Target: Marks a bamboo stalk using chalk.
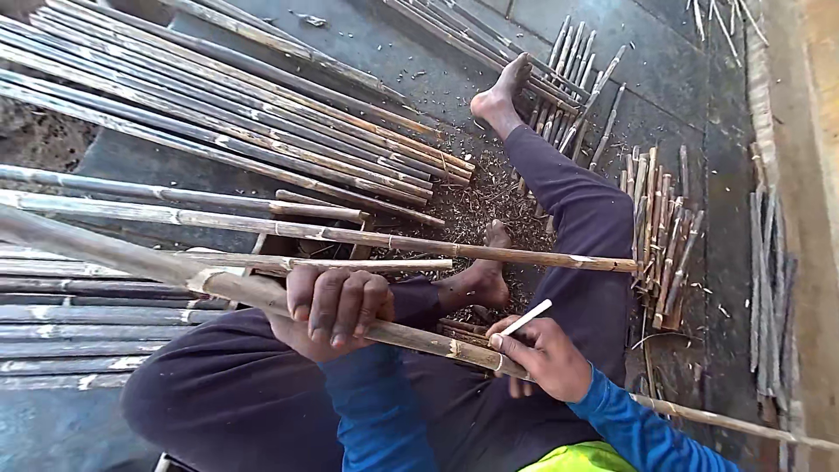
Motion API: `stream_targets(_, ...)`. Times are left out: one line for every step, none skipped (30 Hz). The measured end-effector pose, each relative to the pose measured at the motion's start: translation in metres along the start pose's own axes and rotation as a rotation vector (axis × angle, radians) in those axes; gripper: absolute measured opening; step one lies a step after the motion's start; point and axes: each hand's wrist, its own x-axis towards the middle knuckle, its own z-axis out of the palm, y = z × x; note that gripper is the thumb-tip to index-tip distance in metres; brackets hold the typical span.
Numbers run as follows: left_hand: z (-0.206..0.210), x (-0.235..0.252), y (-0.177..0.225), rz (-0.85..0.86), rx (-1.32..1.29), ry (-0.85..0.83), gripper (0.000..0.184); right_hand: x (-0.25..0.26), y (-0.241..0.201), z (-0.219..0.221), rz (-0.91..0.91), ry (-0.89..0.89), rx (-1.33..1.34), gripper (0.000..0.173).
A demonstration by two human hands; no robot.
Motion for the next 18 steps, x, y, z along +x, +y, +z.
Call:
stream_targets(0.001, 0.0, 0.004, 0.042, 0.101, 0.061, 0.068, -0.007, 0.003, 0.001, -0.073, 0.043, -0.068, 0.023)
stream_targets(0.007, 0.004, 0.005, 0.086, 0.223, 0.179, 0.082, -0.014, 0.008, -0.003, -0.205, 0.142, -0.156, 0.023)
stream_targets(0.015, 0.01, 0.006, 0.127, 0.344, 0.295, 0.088, -0.023, 0.017, -0.012, -0.337, 0.254, -0.243, 0.023)
stream_targets(0.021, 0.017, 0.006, 0.158, 0.467, 0.397, 0.09, -0.032, 0.027, -0.028, -0.45, 0.348, -0.324, 0.024)
stream_targets(0.026, 0.024, 0.006, 0.187, 0.583, 0.503, 0.088, -0.044, 0.039, -0.051, -0.538, 0.426, -0.413, 0.026)
stream_targets(0.027, 0.028, 0.006, 0.201, 0.674, 0.595, 0.083, -0.059, 0.053, -0.075, -0.572, 0.496, -0.49, 0.027)
stream_targets(0.026, 0.03, 0.005, 0.205, 0.74, 0.674, 0.078, -0.077, 0.068, -0.1, -0.572, 0.568, -0.556, 0.028)
stream_targets(0.022, 0.031, 0.005, 0.198, 0.773, 0.727, 0.074, -0.093, 0.082, -0.125, -0.557, 0.64, -0.611, 0.028)
stream_targets(0.016, 0.029, 0.002, 0.184, 0.782, 0.77, 0.072, -0.108, 0.094, -0.147, -0.536, 0.708, -0.661, 0.029)
stream_targets(0.01, 0.026, -0.004, 0.175, 0.778, 0.808, 0.07, -0.118, 0.103, -0.165, -0.517, 0.773, -0.7, 0.03)
stream_targets(0.003, 0.022, -0.011, 0.171, 0.76, 0.83, 0.069, -0.123, 0.11, -0.178, -0.497, 0.83, -0.72, 0.031)
stream_targets(-0.004, 0.017, -0.018, 0.187, 0.736, 0.846, 0.07, -0.123, 0.114, -0.185, -0.472, 0.872, -0.715, 0.03)
stream_targets(-0.011, 0.013, -0.022, 0.208, 0.705, 0.858, 0.071, -0.121, 0.116, -0.187, -0.439, 0.906, -0.676, 0.029)
stream_targets(-0.016, 0.011, -0.023, 0.22, 0.685, 0.865, 0.073, -0.116, 0.115, -0.184, -0.395, 0.935, -0.6, 0.027)
stream_targets(-0.018, 0.01, -0.022, 0.236, 0.68, 0.871, 0.074, -0.107, 0.109, -0.177, -0.36, 0.948, -0.512, 0.025)
stream_targets(-0.019, 0.01, -0.02, 0.252, 0.686, 0.875, 0.074, -0.096, 0.099, -0.166, -0.35, 0.926, -0.434, 0.023)
stream_targets(-0.017, 0.01, -0.018, 0.268, 0.694, 0.881, 0.074, -0.083, 0.086, -0.152, -0.359, 0.866, -0.373, 0.021)
stream_targets(-0.015, 0.01, -0.016, 0.283, 0.697, 0.883, 0.074, -0.072, 0.072, -0.133, -0.372, 0.766, -0.302, 0.02)
